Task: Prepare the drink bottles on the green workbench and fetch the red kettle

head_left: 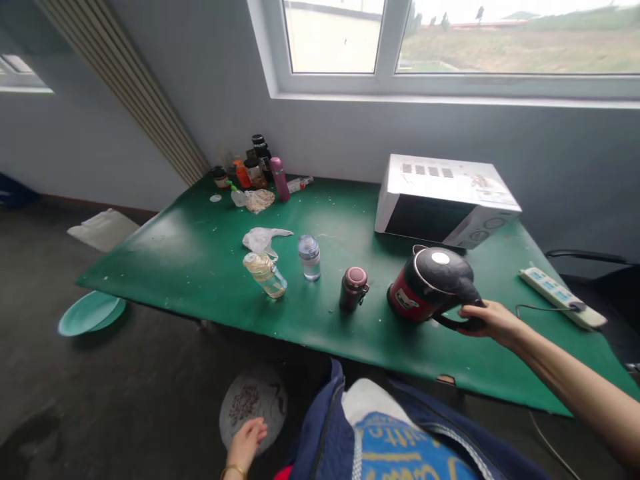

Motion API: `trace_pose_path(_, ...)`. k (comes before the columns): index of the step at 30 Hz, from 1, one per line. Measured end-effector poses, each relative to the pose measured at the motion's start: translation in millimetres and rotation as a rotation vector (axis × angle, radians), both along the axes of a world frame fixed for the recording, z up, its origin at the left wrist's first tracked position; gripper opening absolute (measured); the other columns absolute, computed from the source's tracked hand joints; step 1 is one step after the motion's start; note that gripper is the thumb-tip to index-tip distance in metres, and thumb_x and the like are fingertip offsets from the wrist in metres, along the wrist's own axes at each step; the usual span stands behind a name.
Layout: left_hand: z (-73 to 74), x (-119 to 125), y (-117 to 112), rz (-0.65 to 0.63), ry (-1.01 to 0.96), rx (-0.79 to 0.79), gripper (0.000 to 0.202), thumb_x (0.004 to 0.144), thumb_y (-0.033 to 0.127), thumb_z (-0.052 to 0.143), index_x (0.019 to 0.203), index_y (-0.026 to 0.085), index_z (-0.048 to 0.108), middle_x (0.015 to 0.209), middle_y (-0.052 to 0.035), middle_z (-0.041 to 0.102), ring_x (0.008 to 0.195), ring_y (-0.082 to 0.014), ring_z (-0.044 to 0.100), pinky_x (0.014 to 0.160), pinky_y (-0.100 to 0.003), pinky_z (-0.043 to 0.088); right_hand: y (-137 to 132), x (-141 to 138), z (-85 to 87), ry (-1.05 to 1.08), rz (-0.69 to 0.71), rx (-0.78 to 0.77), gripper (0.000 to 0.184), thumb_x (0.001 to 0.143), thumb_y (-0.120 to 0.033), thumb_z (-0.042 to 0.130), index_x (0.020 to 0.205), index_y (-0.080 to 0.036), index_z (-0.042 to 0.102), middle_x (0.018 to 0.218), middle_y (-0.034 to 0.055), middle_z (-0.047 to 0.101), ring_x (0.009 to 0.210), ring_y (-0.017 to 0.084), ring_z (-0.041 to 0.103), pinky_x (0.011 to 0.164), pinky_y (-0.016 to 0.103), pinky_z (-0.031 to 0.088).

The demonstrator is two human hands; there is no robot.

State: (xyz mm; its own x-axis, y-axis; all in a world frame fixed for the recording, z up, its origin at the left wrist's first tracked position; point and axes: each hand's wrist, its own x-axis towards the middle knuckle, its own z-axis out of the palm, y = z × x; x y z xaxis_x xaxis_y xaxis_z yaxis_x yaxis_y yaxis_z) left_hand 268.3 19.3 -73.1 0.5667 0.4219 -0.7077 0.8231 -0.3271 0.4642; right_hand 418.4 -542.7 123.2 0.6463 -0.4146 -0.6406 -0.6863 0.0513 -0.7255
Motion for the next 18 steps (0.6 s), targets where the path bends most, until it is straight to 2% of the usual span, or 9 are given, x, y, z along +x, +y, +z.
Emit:
trace_pose_path(3, -3.7, -17.5, -35.2, 0.059, 0.009, -0.068, 0.015, 0.083, 0.029, 0.066, 0.077, 0.016, 0.065, 0.077, -0.0066, 0.078, 0.082, -0.0229, 0.077, 0.077, -0.034, 0.06, -16.7, 7.6, -4.4, 0.034, 0.102, 0.014, 0.015, 0.082, -0.006, 0.065, 0.072, -0.013, 0.055, 0.061, -0.0049, 0.053, 0.054, 0.01, 0.054, 0.058, 0.026, 0.056)
trace_pose_path(6, -2.8, -20.8, -59.9, 0.07, -0.025, -0.112, 0.016, 0.09, 0.027, 0.063, 0.088, 0.012, 0.066, 0.085, -0.0069, 0.077, 0.085, -0.019, 0.076, 0.085, -0.034, 0.059, -33.7, 12.0, -7.8, 0.046, 0.183, 0.028, 0.017, 0.087, -0.008, 0.061, 0.073, -0.014, 0.054, 0.062, -0.0041, 0.053, 0.056, 0.01, 0.055, 0.061, 0.026, 0.056)
trace_pose_path(9, 3.6, -21.5, -73.6, 0.062, -0.058, -0.131, 0.02, 0.091, 0.031, 0.062, 0.092, 0.011, 0.067, 0.089, -0.006, 0.077, 0.087, -0.0181, 0.075, 0.09, -0.035, 0.058, -48.9, 14.5, -10.1, 0.029, 0.248, 0.029, 0.018, 0.083, -0.01, 0.063, 0.07, -0.015, 0.052, 0.061, -0.0032, 0.051, 0.058, 0.011, 0.053, 0.064, 0.029, 0.057)
trace_pose_path(12, 11.9, -25.8, -83.4, 0.05, -0.067, -0.123, 0.02, 0.092, 0.031, 0.062, 0.093, 0.011, 0.067, 0.087, -0.0047, 0.077, 0.086, -0.018, 0.075, 0.092, -0.036, 0.056, -61.8, 9.2, -13.8, -0.037, 0.32, 0.008, 0.016, 0.071, -0.021, 0.07, 0.076, -0.015, 0.056, 0.074, 0.0043, 0.059, 0.071, 0.018, 0.06, 0.071, 0.034, 0.058)
trace_pose_path(14, 16.5, -29.8, -90.5, 0.038, -0.063, -0.113, 0.018, 0.092, 0.029, 0.063, 0.093, 0.011, 0.068, 0.087, -0.0043, 0.076, 0.086, -0.018, 0.074, 0.092, -0.037, 0.056, -67.3, -2.5, -22.2, -0.089, 0.348, -0.064, 0.036, 0.063, -0.032, 0.075, 0.092, -0.016, 0.059, 0.095, 0.0102, 0.063, 0.09, 0.026, 0.064, 0.077, 0.036, 0.058)
trace_pose_path(16, 19.3, -32.9, -98.2, 0.024, -0.057, -0.107, 0.015, 0.093, 0.025, 0.062, 0.093, 0.011, 0.068, 0.087, -0.0042, 0.076, 0.086, -0.0176, 0.074, 0.091, -0.037, 0.056, -66.4, -20.0, -40.1, -0.084, 0.346, -0.219, 0.062, 0.056, -0.036, 0.076, 0.111, -0.016, 0.055, 0.112, 0.0148, 0.061, 0.108, 0.034, 0.06, 0.082, 0.041, 0.057)
trace_pose_path(18, 20.6, -33.2, -105.7, 0.008, -0.055, -0.103, 0.013, 0.094, 0.022, 0.06, 0.093, 0.011, 0.067, 0.088, -0.0039, 0.075, 0.086, -0.0168, 0.073, 0.091, -0.037, 0.056, -55.7, -38.7, -67.9, -0.006, 0.348, -0.413, 0.075, 0.052, -0.031, 0.075, 0.12, -0.01, 0.051, 0.111, 0.02, 0.059, 0.11, 0.042, 0.057, 0.087, 0.052, 0.054)
